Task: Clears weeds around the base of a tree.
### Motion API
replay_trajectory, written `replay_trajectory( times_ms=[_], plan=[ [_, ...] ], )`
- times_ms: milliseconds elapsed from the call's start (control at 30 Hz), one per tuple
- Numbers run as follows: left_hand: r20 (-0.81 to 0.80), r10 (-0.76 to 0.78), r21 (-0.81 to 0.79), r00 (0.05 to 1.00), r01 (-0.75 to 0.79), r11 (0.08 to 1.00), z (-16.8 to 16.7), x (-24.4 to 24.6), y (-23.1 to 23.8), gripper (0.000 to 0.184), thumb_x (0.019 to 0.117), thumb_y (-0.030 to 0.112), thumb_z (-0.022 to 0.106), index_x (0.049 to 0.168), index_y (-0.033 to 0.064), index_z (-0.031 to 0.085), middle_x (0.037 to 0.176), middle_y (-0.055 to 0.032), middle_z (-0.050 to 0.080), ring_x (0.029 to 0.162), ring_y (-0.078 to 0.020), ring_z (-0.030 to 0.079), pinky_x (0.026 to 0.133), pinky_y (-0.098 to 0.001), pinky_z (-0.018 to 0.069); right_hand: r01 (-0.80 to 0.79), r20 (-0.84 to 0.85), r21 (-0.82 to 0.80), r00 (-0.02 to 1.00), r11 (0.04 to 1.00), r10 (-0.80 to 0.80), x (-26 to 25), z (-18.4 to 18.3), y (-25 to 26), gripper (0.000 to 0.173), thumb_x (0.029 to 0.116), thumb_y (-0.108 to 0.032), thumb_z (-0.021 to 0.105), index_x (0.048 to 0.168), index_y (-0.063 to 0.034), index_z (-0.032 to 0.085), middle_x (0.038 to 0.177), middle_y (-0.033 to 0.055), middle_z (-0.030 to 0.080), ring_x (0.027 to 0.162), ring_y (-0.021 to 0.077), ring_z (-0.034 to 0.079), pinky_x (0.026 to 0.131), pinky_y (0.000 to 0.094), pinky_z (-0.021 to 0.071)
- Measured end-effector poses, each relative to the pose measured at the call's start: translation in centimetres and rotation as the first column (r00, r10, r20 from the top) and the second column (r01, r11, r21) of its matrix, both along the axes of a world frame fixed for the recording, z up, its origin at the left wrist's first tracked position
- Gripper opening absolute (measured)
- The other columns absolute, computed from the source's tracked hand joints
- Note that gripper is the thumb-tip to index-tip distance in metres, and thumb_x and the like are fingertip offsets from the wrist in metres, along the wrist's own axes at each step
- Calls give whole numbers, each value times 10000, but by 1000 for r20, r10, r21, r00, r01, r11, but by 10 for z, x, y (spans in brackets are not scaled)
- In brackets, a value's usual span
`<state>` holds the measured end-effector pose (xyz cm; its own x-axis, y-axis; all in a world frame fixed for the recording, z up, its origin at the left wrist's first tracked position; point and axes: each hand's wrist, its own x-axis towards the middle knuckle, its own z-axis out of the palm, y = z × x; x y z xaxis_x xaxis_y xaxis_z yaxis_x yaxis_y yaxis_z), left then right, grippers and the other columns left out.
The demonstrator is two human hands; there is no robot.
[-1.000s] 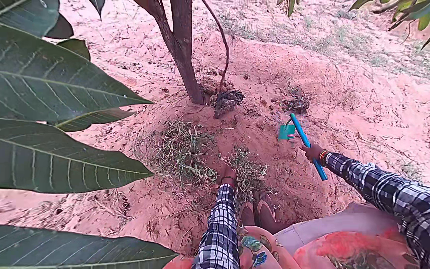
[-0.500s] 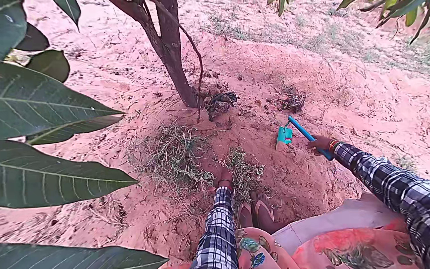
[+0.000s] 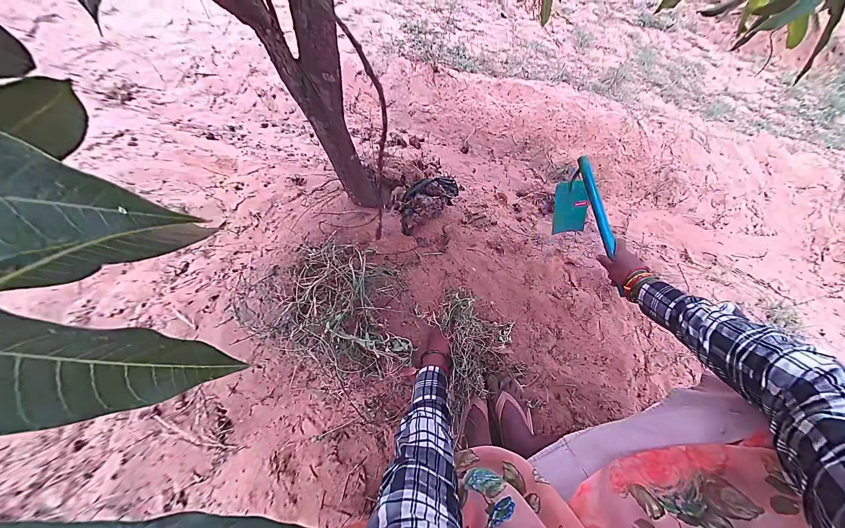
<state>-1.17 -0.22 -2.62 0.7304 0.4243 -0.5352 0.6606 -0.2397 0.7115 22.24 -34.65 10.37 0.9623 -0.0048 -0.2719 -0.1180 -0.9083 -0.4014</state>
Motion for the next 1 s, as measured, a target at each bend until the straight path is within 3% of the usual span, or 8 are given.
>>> replay_trajectory(
  times_ms=[100,200,333,467,567,700,833,1000],
  plan=[
    [-22,-25,18,999,26,1000,4,-3,1,470,1087,65,459,1512,-114,369,1542,-311,432,1466,-375,417,1220,-488,310,-81,-235,-236,972,968,24,-7,-1,-23,544,1074,-198,542,1507,60,338,1201,345,620,996,443,678,886,584,535],
    [-31,-43,25,999,44,999,6,-3,2,470,1095,81,445,1517,-108,365,1547,-311,426,1472,-379,410,1222,-494,305,-145,-437,-281,899,949,8,-1,5,-46,342,1075,-191,551,1332,26,491,854,131,535,643,202,534,622,379,496],
    [-10,1,-6,1000,-1,1000,3,-1,0,461,1109,99,414,1520,-103,364,1551,-301,427,1474,-378,405,1221,-501,304,-116,-498,-278,866,954,-40,0,16,-52,275,1093,-200,522,1255,22,519,743,59,472,551,139,462,550,307,452],
    [-32,-3,17,999,4,1000,5,-2,-1,449,1108,86,398,1511,-112,374,1549,-303,429,1473,-376,409,1219,-501,309,-211,-330,-451,942,867,57,-9,9,-50,499,1041,-201,612,1442,50,453,1183,330,628,1004,442,669,863,594,530],
    [-10,-1,5,1000,1,1000,6,-2,0,455,1105,82,410,1515,-111,369,1556,-301,422,1482,-365,398,1230,-481,298,-249,-81,-587,965,770,250,-33,6,-33,694,951,-114,703,1580,-147,410,1407,369,526,1245,608,527,944,783,421],
    [-32,-56,23,998,56,998,7,1,2,478,1084,67,465,1512,-119,362,1547,-320,420,1476,-382,403,1225,-483,302,-421,72,-612,813,670,577,-50,7,21,501,962,-120,679,1449,-195,591,1434,232,566,1353,486,493,1043,730,372],
    [-32,-25,-3,999,25,1000,3,1,2,478,1094,72,441,1523,-116,345,1555,-316,410,1481,-375,396,1226,-483,301,-658,-181,-460,726,596,663,-73,-19,92,333,1004,-202,641,1329,-145,683,1371,184,618,1317,431,523,1033,660,396],
    [-53,-47,20,998,48,999,5,1,2,507,1085,64,463,1537,-116,320,1568,-318,392,1489,-376,385,1232,-478,291,-796,-442,-218,597,565,670,-95,-95,147,792,899,-140,778,1592,-154,395,1603,258,379,1405,532,426,1049,724,404]
  ],
)
